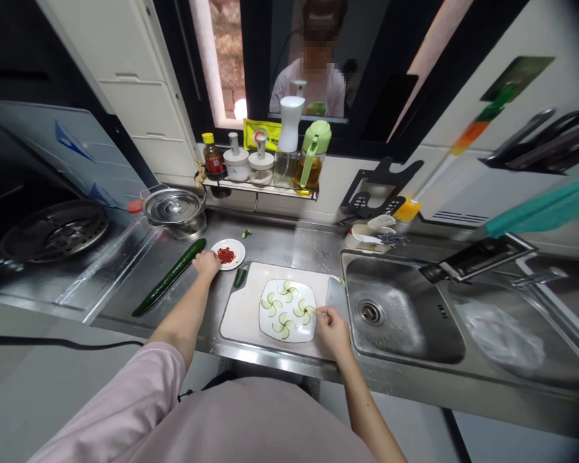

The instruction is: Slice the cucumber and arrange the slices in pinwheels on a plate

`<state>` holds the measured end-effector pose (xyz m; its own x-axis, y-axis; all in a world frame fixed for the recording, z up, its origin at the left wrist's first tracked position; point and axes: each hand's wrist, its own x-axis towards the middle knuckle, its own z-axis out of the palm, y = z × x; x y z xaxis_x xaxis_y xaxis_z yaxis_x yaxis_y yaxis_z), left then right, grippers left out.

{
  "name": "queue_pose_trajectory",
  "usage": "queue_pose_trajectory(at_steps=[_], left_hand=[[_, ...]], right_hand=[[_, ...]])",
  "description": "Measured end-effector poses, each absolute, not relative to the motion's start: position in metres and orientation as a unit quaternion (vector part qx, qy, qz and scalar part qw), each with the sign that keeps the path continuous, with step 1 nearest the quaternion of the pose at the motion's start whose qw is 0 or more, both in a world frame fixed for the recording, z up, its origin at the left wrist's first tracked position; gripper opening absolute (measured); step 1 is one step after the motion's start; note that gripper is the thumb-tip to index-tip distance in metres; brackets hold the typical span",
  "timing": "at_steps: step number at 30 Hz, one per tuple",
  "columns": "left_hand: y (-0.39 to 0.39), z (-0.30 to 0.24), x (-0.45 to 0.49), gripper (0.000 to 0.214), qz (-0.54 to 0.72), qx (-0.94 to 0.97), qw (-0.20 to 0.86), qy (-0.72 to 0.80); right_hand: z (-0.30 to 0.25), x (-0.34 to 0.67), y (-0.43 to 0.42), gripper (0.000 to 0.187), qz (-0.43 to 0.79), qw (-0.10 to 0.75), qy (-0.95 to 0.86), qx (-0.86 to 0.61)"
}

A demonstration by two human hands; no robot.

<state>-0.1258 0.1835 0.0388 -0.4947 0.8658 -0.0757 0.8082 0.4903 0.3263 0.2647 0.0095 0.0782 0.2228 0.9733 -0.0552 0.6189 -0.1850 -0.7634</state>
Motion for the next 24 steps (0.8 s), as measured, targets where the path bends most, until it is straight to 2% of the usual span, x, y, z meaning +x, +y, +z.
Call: queue_pose_trajectory(at_steps=[4,11,15,20,24], left_hand=[[0.181,0.044,-0.126,0.014,0.28,0.387,0.188,0.858],[0.173,0.049,-0.116,0.015,0.398,0.321,0.289,0.809],[0.168,0.055,-0.108,0.018,0.443,0.3,0.354,0.767],[0.159,0.063,-0.087,0.035,0.462,0.3,0.423,0.719],[0.145,0.07,-0.052,0.038,0.487,0.33,0.485,0.647]], right_hand=[[0.077,0.265,0.007,0.037,0.281,0.319,-0.554,-0.716],[0.077,0.264,0.007,0.037,0.285,0.307,-0.555,-0.719],[0.077,0.261,0.007,0.037,0.286,0.31,-0.558,-0.714],[0.08,0.253,0.008,0.034,0.293,0.317,-0.564,-0.704],[0.086,0.244,0.012,0.034,0.307,0.329,-0.57,-0.687]])
